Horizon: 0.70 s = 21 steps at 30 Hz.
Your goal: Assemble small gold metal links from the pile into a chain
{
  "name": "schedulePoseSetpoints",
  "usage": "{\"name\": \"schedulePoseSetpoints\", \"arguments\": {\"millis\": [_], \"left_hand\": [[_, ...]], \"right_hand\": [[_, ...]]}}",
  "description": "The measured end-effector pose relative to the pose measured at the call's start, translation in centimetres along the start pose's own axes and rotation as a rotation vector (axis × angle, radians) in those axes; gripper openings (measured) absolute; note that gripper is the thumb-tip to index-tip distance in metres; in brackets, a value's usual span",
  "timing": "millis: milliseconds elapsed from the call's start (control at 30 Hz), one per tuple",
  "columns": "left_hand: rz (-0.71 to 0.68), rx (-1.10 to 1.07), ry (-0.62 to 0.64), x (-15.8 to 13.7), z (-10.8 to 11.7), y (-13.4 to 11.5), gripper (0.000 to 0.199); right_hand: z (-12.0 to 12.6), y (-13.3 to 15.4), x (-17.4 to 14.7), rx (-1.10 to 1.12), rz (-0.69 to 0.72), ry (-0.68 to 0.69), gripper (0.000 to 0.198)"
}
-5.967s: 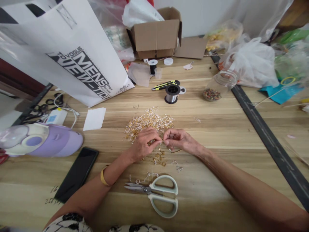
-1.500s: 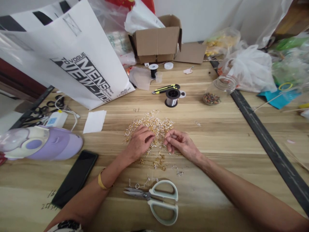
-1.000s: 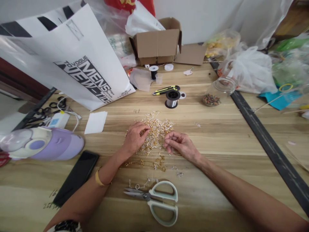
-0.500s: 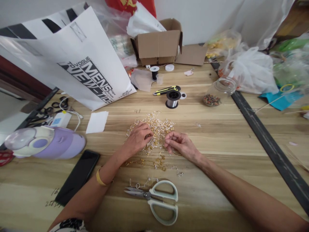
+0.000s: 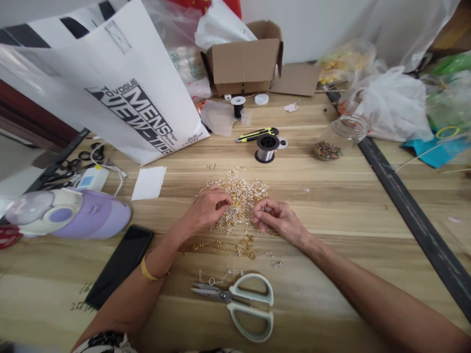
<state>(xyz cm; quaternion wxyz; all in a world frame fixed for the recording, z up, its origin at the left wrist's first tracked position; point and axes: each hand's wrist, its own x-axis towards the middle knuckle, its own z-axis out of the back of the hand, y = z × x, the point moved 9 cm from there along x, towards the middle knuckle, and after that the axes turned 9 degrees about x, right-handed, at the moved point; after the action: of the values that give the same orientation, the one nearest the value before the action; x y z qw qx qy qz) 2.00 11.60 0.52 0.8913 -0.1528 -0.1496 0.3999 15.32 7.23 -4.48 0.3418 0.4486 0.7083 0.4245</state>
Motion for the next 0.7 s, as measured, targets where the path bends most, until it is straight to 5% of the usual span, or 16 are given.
{"name": "schedulePoseSetpoints", "arguments": {"millis": [167,367,700], "left_hand": [[0.16,0.062,-0.174,0.1,0.8,1.0,0.008],[0.254,0.144,-0.204,0.1,-0.4,1.3,0.017],[0.211,0.137,-0.2,0.4,-1.5,0.4,0.01]], "right_hand": [[0.0,0.0,0.0,-0.005,0.001,-0.007,0.021],[-0.3,0.2,0.0,-0.029,-0.007,0.003,0.024],[-0.5,0.3,0.0,-0.05,0.0,0.008,0.024]]}}
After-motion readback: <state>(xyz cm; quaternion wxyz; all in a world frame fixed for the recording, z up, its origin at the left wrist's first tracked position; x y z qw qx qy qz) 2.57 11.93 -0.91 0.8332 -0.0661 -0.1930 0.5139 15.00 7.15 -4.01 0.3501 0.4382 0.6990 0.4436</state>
